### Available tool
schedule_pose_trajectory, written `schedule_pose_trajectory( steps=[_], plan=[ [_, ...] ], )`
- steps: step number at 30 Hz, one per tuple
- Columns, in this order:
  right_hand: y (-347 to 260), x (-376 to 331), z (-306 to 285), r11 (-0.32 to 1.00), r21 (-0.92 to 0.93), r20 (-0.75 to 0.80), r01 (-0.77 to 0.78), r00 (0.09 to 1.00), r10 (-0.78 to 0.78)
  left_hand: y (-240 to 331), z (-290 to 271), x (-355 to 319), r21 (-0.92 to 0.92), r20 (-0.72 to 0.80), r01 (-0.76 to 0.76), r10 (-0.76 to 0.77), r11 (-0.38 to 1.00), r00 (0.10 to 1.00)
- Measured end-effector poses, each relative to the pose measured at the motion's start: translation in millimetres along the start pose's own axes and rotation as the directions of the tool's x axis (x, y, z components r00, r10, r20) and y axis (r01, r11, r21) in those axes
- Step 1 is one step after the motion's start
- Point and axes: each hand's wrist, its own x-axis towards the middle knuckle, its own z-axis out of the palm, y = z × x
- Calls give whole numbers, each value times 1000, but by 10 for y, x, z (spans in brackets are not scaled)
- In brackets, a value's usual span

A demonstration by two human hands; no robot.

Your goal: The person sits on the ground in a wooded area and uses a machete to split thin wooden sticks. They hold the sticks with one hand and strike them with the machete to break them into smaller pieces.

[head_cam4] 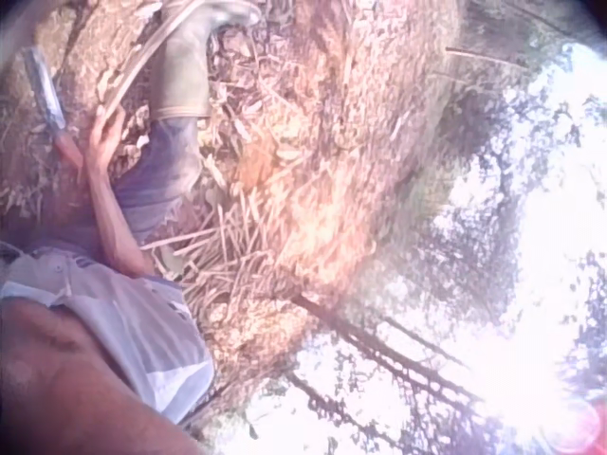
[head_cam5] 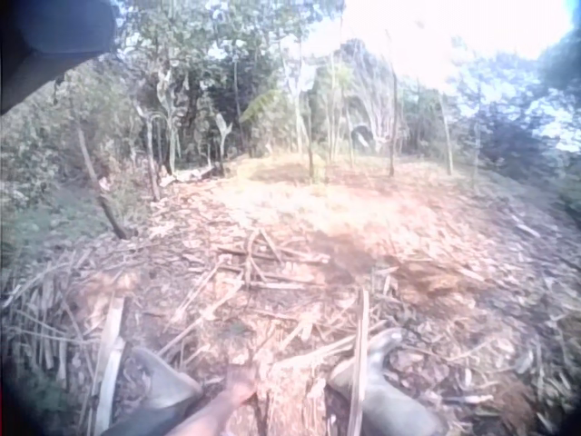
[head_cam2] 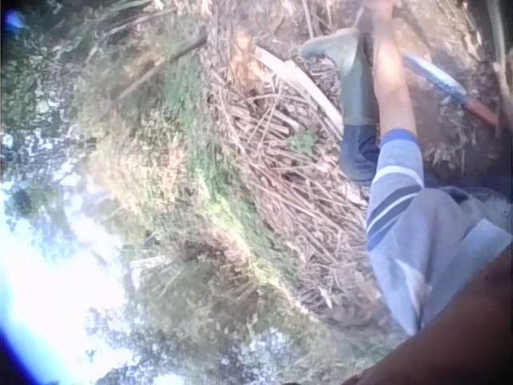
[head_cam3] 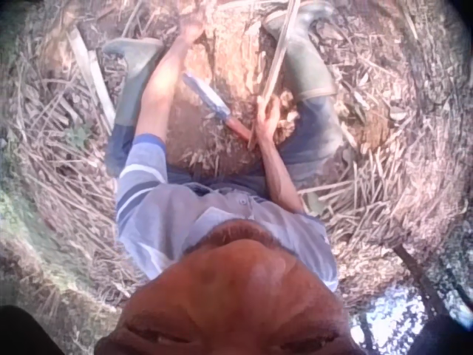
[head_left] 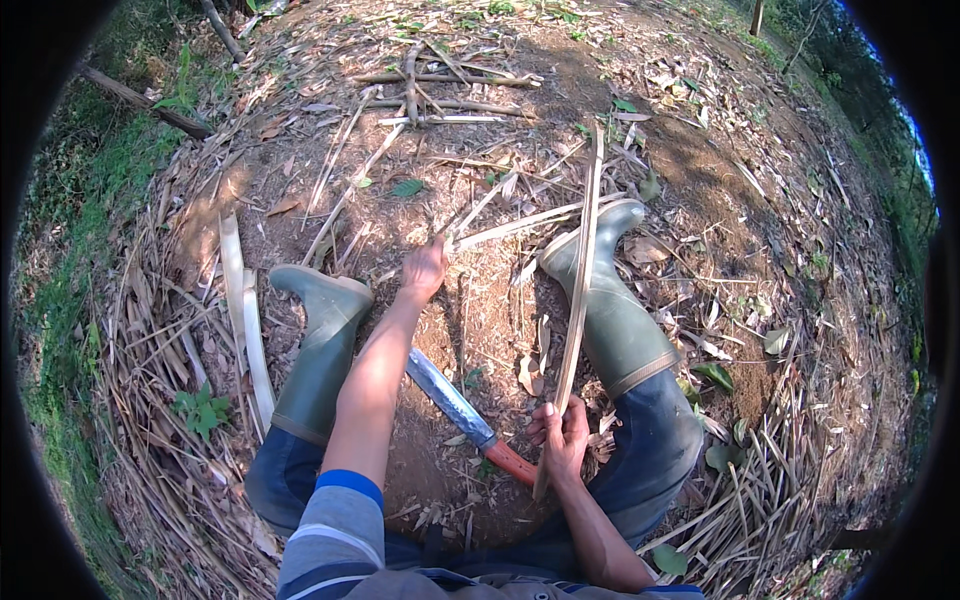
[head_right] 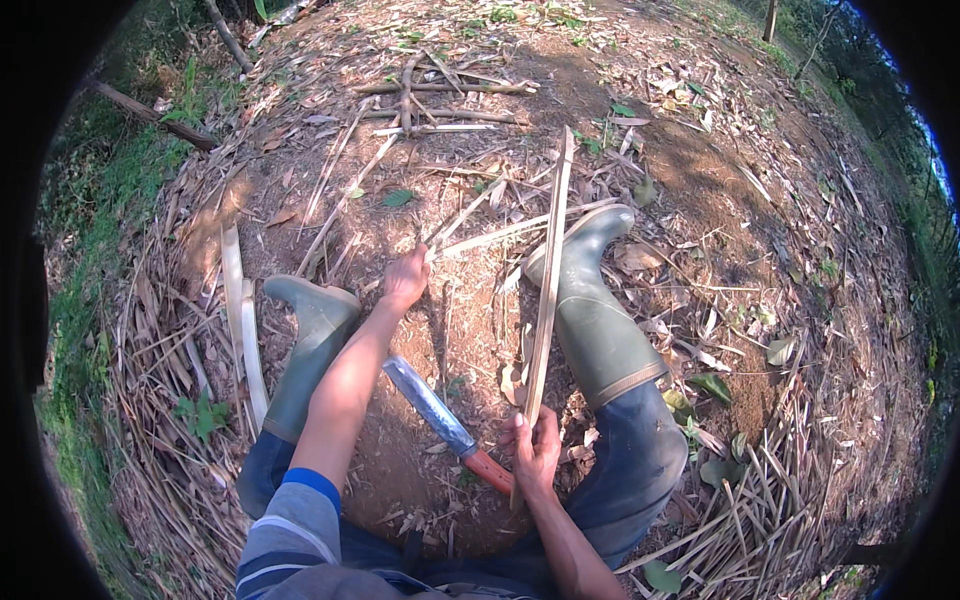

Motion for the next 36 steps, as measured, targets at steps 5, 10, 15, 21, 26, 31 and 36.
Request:
schedule_pose_trajectory(
  steps=[5, 10, 15, 21, 26, 31, 36],
  plan=[
    [21, 23, 9, 998, 63, 15, 18, 1000, -19, 333, -663, 96, -456, 189, 242, -173, 857, 967],
    [8, 24, 93, 991, 136, 63, 19, 998, -28, 486, -1013, -448, -835, 549, 550, -59, -4, 834],
    [-233, 23, 286, 993, 92, 181, -71, 982, 54, 732, -909, -1422, -812, 552, 513, -81, -279, 830],
    [-168, 39, 512, 868, -346, 450, 355, 875, -178, 1069, -816, -1979, -698, 558, 419, -74, -581, 826],
    [73, -45, 341, 954, -246, 519, 173, 855, -21, 830, -713, -2193, -656, 498, 293, -107, -696, 861],
    [333, -157, -55, 373, -867, 428, 331, 878, 214, 740, -921, -2221, -858, 447, 295, -328, -420, 832],
    [680, -178, -16, 248, -899, 432, 360, 821, 375, 674, -1164, -2232, -925, 364, 276, -409, -259, 837]
  ],
)
